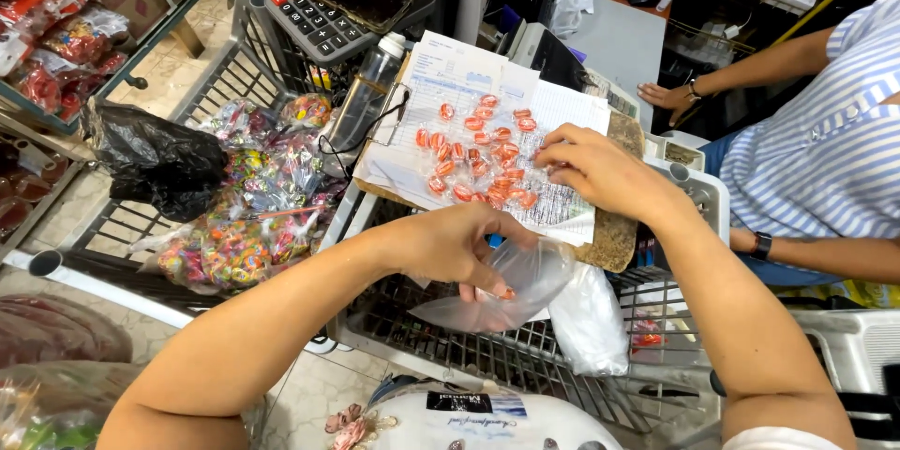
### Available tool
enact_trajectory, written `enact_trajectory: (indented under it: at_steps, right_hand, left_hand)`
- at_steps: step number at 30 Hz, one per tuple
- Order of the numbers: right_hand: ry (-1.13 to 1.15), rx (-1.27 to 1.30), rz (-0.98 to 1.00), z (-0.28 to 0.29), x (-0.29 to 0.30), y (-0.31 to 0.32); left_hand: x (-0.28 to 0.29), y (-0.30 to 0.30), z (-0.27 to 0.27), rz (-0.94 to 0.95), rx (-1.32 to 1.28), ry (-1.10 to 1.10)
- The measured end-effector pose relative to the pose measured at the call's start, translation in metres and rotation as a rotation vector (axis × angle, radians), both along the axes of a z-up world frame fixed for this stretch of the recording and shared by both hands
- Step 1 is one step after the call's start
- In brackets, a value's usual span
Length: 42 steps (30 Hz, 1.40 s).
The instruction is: Bagging small orange candies into clear plastic bags from a clipboard
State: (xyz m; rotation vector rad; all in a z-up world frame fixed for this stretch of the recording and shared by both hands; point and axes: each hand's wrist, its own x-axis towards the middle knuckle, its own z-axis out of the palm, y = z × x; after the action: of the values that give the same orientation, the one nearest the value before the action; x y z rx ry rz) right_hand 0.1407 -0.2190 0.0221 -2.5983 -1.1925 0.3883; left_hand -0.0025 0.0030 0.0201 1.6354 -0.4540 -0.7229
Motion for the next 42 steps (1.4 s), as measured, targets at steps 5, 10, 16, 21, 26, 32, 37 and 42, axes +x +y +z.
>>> enact_trajectory:
  at_steps: [5, 10, 16, 21, 26, 32, 37, 42]
  right_hand:
    - [0.046, 0.085, -0.027, 0.000, 0.005, -0.006]
    - [0.062, 0.283, -0.017, 0.018, 0.000, -0.015]
    - [0.251, 0.548, 0.313, 0.042, -0.041, -0.004]
    - [0.280, 0.443, 0.492, 0.043, -0.041, -0.003]
    - [-0.051, 0.502, 0.246, 0.021, 0.013, 0.002]
    - [-0.162, 0.291, 0.193, -0.018, 0.053, 0.031]
    - [-0.096, 0.309, 0.103, -0.039, 0.077, 0.014]
    - [0.005, 0.320, 0.132, 0.003, 0.041, 0.001]
  left_hand:
    - [0.003, 0.002, -0.009, 0.009, -0.002, 0.034]
    - [0.009, 0.007, -0.011, 0.056, -0.029, 0.053]
    - [0.011, 0.006, -0.005, 0.142, -0.112, 0.058]
    - [0.017, 0.009, -0.003, 0.155, -0.144, 0.034]
    - [0.014, 0.011, -0.009, 0.099, -0.097, 0.019]
    - [0.017, 0.013, -0.021, 0.109, -0.074, 0.059]
    - [0.017, 0.013, -0.018, 0.101, -0.109, 0.085]
    - [0.015, 0.007, -0.014, 0.078, -0.079, 0.123]
